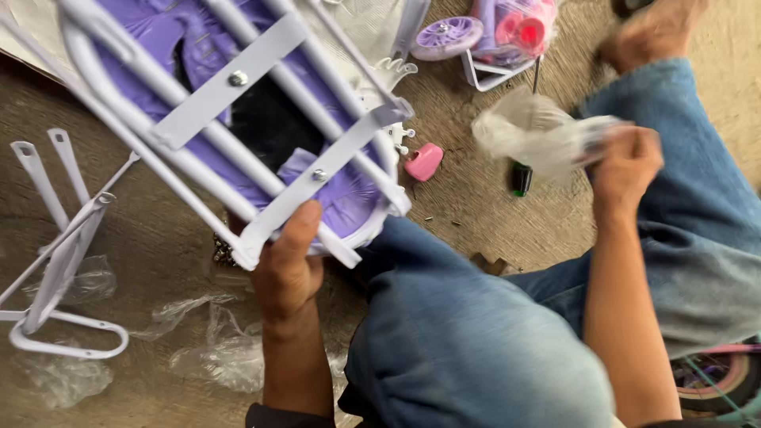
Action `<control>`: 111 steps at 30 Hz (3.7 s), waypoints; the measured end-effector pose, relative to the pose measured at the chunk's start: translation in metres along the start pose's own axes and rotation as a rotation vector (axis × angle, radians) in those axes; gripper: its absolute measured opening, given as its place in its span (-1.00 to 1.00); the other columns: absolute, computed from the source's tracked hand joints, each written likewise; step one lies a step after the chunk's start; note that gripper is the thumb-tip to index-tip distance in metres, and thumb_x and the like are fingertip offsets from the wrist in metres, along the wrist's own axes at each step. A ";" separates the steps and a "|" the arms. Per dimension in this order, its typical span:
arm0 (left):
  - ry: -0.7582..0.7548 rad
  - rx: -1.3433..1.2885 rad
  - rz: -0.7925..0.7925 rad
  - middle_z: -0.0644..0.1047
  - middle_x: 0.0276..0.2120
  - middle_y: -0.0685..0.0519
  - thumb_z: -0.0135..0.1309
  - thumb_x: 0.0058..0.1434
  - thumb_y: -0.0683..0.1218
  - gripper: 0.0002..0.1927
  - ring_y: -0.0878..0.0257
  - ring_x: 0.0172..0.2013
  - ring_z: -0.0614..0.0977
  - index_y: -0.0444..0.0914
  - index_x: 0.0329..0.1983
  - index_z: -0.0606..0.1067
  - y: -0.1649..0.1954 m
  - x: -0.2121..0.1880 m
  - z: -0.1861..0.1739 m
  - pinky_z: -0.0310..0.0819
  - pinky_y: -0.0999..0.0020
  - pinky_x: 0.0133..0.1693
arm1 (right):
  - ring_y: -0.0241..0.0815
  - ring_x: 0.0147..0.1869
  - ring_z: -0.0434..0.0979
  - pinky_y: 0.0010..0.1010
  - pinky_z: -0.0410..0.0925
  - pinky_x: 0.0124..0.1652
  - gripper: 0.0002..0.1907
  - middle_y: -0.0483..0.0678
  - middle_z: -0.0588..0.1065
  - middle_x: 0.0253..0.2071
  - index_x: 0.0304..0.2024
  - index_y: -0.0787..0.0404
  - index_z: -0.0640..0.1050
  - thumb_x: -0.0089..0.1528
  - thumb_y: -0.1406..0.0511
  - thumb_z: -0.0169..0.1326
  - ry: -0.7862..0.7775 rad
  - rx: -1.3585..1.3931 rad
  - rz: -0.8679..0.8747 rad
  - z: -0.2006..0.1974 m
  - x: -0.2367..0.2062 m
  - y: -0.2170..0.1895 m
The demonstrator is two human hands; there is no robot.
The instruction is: The person sits on the floor assembling a purple and white toy ride-on vehicle. They align the plastic seat onto the white metal frame, insert screws, and tighten them with a screwdriver, repositioning the frame repeatedly to reach each screw, then set the assembled body down and pick up another frame part.
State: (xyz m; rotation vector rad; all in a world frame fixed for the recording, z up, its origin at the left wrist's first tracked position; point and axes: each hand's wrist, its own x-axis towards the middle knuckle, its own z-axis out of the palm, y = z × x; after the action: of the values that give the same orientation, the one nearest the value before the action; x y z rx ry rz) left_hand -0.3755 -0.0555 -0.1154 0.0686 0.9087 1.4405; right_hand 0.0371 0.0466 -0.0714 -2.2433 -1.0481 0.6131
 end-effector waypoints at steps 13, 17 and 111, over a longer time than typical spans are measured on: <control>0.103 0.227 0.172 0.62 -0.26 -0.04 0.35 0.19 -0.12 -0.61 0.21 -0.21 0.67 -0.43 0.00 0.56 0.044 0.028 0.016 0.66 0.30 -0.15 | 0.03 -0.33 0.53 -0.19 0.39 -0.39 -0.80 0.13 0.55 -0.32 -0.15 0.40 0.57 0.22 0.38 0.12 -0.649 -0.665 0.176 0.138 -0.062 0.013; 0.098 0.114 0.232 0.62 -0.18 0.00 0.34 0.15 -0.11 -0.52 0.25 -0.18 0.66 -0.42 0.08 0.53 0.050 -0.001 0.029 0.65 0.33 -0.12 | 0.00 -0.40 0.54 -0.23 0.39 -0.48 -0.79 0.14 0.54 -0.37 -0.14 0.44 0.54 0.23 0.38 0.07 -0.683 -0.563 0.183 0.137 -0.048 0.021; -0.051 0.924 0.626 0.57 -0.03 -0.15 0.30 0.18 -0.15 -0.36 0.11 -0.03 0.71 -0.36 0.24 0.25 -0.058 -0.079 0.141 0.67 0.22 0.01 | -0.10 -0.13 0.72 -0.35 0.56 -0.06 -0.52 0.14 0.65 -0.17 0.17 0.27 0.57 0.17 0.35 0.19 -0.618 -0.231 -0.470 -0.220 -0.111 0.091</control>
State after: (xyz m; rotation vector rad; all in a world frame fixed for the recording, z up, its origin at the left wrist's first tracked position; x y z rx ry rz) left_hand -0.2384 -0.0685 -0.0131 1.1541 1.5275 1.4353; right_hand 0.1557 -0.1572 0.0446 -1.9040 -1.9634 1.0401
